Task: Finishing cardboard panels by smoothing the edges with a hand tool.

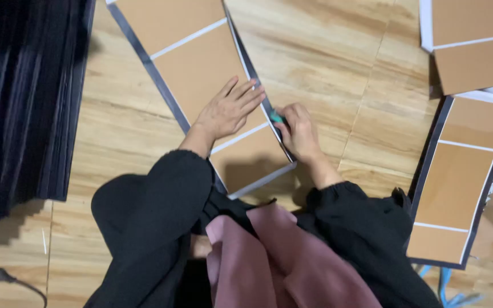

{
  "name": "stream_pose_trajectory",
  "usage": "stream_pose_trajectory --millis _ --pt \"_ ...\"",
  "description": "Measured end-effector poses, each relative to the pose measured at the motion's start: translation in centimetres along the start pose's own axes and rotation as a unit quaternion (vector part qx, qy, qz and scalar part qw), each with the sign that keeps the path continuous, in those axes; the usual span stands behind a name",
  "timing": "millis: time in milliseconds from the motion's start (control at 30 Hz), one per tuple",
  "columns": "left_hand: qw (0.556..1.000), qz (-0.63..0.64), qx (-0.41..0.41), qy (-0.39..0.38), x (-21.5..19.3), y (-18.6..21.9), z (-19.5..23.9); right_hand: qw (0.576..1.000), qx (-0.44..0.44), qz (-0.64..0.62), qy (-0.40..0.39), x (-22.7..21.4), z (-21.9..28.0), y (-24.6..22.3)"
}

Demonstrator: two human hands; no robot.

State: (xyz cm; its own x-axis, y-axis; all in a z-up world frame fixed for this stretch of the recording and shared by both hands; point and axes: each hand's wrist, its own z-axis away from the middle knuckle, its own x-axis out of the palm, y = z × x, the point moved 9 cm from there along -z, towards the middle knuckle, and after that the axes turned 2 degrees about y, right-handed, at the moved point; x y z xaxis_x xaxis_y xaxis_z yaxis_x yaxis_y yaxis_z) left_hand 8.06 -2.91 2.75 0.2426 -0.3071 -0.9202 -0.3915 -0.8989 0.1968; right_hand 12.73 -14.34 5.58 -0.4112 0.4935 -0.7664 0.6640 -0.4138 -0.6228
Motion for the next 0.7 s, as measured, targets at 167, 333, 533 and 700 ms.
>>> stream_pose_trajectory --millis 167,333,533,700 --pt "1.000 0.000 -0.010 0.005 0.4 -0.1 0.2 0.994 0.009 0.077 -0.079 0.0 6.1 -1.5" --pt "1.000 -0.007 -0.029 0.009 0.0 0.0 0.1 0.980 0.067 -0.001 -0.186 1.5 4.8 0.5" --pt "0.998 -0.036 -0.041 0.011 1.0 -0.2 0.7 0.997 0.023 0.047 -0.055 1.8 -2.8 0.2" --pt "0.998 0.001 -0.065 0.006 0.2 1.2 2.1 0.980 0.091 0.062 -0.167 1.2 5.3 -2.6"
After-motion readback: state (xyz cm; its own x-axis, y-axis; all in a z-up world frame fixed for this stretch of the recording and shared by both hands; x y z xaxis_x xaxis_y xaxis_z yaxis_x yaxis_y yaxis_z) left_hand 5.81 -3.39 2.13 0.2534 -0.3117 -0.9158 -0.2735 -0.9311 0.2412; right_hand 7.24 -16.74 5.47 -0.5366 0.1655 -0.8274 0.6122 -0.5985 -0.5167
